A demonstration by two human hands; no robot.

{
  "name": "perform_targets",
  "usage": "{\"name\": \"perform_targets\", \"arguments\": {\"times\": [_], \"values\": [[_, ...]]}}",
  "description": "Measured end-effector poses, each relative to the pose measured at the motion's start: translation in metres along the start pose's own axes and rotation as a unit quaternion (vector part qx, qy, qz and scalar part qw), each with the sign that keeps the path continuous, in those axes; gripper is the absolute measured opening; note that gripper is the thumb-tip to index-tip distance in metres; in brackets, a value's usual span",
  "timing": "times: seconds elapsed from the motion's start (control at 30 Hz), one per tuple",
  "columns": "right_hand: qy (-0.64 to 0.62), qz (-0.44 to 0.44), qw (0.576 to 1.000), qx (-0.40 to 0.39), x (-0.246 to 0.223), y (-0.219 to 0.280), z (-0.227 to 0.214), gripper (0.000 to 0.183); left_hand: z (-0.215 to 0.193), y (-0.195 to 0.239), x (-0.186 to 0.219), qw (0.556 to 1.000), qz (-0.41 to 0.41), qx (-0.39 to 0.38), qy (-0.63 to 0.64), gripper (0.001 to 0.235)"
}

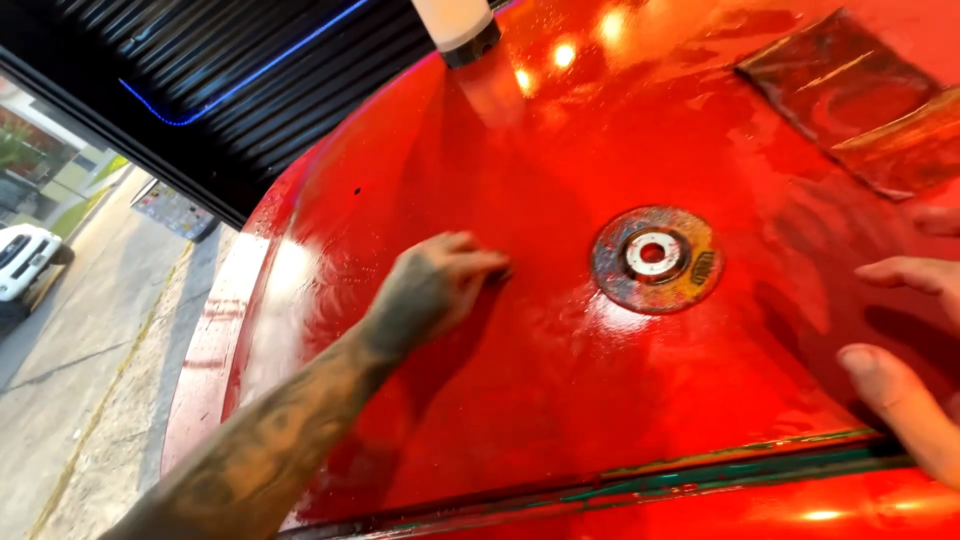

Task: The recorder is sanding the roof of a red car using sandpaper and fluid from a spray bottle to prepare the surface.

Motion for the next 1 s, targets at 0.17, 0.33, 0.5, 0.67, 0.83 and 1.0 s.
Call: {"name": "perform_targets", "arguments": {"times": [0.17, 0.33, 0.5, 0.67, 0.83, 1.0], "values": [[-0.126, -0.084, 0.988, 0.037, -0.075, -0.019, -0.022, 0.052, 0.018, 0.001, -0.041, 0.977, -0.212, -0.017, 0.026, 0.01], [0.029, -0.124, 0.991, 0.03, -0.074, -0.019, -0.032, 0.055, 0.005, 0.007, 0.0, 0.99, -0.126, -0.064, 0.007, 0.02], [0.006, -0.163, 0.985, 0.046, -0.087, -0.016, -0.033, 0.05, 0.014, 0.039, -0.033, 0.974, -0.211, -0.074, -0.039, 0.014], [0.11, -0.13, 0.985, 0.037, -0.08, -0.016, -0.04, 0.054, -0.03, 0.026, 0.082, 0.991, -0.067, -0.065, 0.092, 0.019], [0.144, -0.078, 0.986, 0.019, -0.087, -0.012, -0.041, 0.051, -0.004, -0.003, 0.031, 0.988, -0.145, -0.013, 0.061, 0.012], [0.161, -0.048, 0.985, 0.027, -0.092, -0.01, -0.051, 0.052, -0.016, -0.008, 0.083, 0.996, -0.053, -0.048, 0.059, 0.016]]}}
Point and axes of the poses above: each hand's wrist, its own y-axis away from the middle knuckle, its own z-axis out of the palm, x = y × z, the point moved 3 cm from there along -y, towards the middle knuckle, and after that the axes turned 11 degrees about -x, right-handed, at the moved point
